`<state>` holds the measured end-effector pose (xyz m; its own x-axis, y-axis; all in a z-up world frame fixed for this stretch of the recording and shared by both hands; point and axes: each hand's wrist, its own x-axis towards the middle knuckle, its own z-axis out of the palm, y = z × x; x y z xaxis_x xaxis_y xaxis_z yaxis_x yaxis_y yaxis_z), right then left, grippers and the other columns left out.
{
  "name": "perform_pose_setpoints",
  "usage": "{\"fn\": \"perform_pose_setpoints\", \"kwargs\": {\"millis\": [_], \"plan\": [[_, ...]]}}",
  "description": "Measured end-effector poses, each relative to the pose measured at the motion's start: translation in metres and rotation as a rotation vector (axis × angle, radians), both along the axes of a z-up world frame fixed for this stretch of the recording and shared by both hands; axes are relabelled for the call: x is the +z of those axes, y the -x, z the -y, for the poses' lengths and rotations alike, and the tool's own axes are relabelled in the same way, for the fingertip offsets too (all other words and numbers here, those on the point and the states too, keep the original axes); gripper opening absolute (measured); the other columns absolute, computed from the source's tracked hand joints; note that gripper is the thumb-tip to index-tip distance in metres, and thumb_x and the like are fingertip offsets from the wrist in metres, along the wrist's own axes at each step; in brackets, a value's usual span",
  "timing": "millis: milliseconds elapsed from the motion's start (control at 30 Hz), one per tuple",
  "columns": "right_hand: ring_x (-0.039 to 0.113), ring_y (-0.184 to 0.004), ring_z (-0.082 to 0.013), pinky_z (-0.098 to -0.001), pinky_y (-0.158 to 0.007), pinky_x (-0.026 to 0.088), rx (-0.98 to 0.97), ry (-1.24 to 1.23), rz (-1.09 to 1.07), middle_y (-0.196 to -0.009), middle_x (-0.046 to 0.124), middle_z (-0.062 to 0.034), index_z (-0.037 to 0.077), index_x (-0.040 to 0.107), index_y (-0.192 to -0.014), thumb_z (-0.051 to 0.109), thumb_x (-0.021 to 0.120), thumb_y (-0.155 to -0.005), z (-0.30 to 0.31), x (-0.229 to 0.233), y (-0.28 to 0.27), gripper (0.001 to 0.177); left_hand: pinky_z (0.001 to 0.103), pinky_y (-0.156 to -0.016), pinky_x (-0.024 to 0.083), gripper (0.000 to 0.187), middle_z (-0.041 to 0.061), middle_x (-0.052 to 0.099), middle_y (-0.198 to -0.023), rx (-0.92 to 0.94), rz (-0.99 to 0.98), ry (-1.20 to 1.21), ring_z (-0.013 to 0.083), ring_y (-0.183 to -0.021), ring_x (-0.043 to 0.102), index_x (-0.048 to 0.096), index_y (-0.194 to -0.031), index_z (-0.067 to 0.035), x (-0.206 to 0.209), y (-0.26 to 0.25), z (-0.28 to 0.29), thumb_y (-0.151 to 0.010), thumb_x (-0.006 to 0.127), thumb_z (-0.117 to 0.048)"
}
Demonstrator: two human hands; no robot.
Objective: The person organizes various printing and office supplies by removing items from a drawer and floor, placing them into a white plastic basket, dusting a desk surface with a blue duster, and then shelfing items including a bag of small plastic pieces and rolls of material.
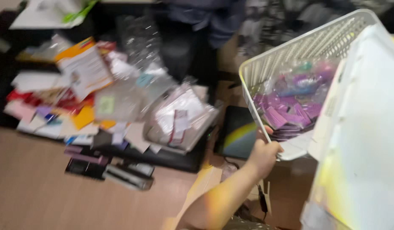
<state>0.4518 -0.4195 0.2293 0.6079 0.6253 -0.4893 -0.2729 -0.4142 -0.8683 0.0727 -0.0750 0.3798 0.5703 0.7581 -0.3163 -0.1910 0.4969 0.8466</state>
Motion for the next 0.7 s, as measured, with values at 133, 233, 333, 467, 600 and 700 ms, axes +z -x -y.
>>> {"fn": "perform_pose_setpoints", "kwargs": {"millis": [133, 233, 333, 467, 600, 700], "plan": [[0.030, -0.050, -0.0165, -0.0372, -0.040, 0.021, 0.232, -0.001, -0.010, -0.060, 0.028, -0.0031, 0.012, 0.029, -0.069, -0.004, 0.043, -0.075, -0.107, -0.027, 0.065, 0.022, 0.023, -0.051, 0.028, 0.037, 0.001, 0.037, -0.074, 0.079, 0.098, 0.187, 0.0067, -0.056, 0.035, 0.028, -0.097, -0.022, 0.014, 0.066, 0.017, -0.073, 0.054, -0.012], [0.046, -0.122, -0.0281, -0.0404, -0.115, 0.030, 0.163, -0.138, -0.025, -0.124, 0.050, -0.0163, -0.005, 0.045, -0.123, 0.010, 0.037, -0.099, -0.226, 0.088, 0.185, 0.030, 0.025, -0.090, 0.042, 0.067, -0.005, 0.058, -0.112, 0.333, 0.248, 0.481, 0.0075, -0.100, 0.051, 0.043, -0.137, -0.022, -0.043, 0.083, 0.034, -0.085, 0.029, -0.062], [0.058, -0.095, -0.0204, -0.0349, -0.083, 0.044, -0.002, 0.282, -0.023, -0.108, 0.060, -0.0065, 0.004, 0.056, -0.114, 0.024, 0.054, -0.093, -0.261, 0.258, 0.380, 0.029, 0.040, -0.079, 0.052, 0.022, 0.011, 0.061, -0.091, 0.049, 1.175, 0.676, 0.0276, -0.085, 0.059, 0.064, -0.095, -0.006, -0.117, 0.088, 0.051, -0.101, 0.052, -0.024], [0.050, -0.103, -0.0218, -0.0353, -0.083, 0.035, 0.286, 0.283, 0.029, -0.127, 0.053, -0.0076, 0.009, 0.047, -0.129, 0.010, 0.033, -0.084, -0.283, 0.293, 0.465, 0.047, 0.044, -0.096, 0.042, 0.038, 0.016, 0.055, -0.119, 0.288, 1.300, 1.051, 0.0331, -0.109, 0.051, 0.053, -0.124, -0.005, -0.108, 0.129, 0.071, -0.100, 0.051, -0.034], [0.056, -0.109, -0.0147, -0.0272, -0.098, 0.043, 0.172, 0.209, -0.495, -0.119, 0.059, -0.0060, 0.008, 0.051, -0.117, 0.020, 0.044, -0.093, -0.292, 0.262, 0.511, 0.028, 0.051, -0.100, 0.043, 0.038, 0.021, 0.059, -0.119, 0.820, 0.895, 0.654, 0.0366, -0.110, 0.056, 0.056, -0.120, 0.002, -0.123, 0.165, 0.076, -0.093, 0.050, -0.024], [0.046, -0.123, -0.0200, -0.0365, -0.108, 0.034, 0.334, 0.402, -0.520, -0.129, 0.049, -0.0107, 0.008, 0.040, -0.127, 0.021, 0.032, -0.095, -0.282, 0.305, 0.564, 0.036, 0.044, -0.117, 0.026, 0.058, 0.014, 0.038, -0.142, 0.751, 0.955, 0.018, 0.0297, -0.131, 0.037, 0.034, -0.137, -0.003, -0.140, 0.205, 0.103, -0.091, 0.047, -0.036]]}}
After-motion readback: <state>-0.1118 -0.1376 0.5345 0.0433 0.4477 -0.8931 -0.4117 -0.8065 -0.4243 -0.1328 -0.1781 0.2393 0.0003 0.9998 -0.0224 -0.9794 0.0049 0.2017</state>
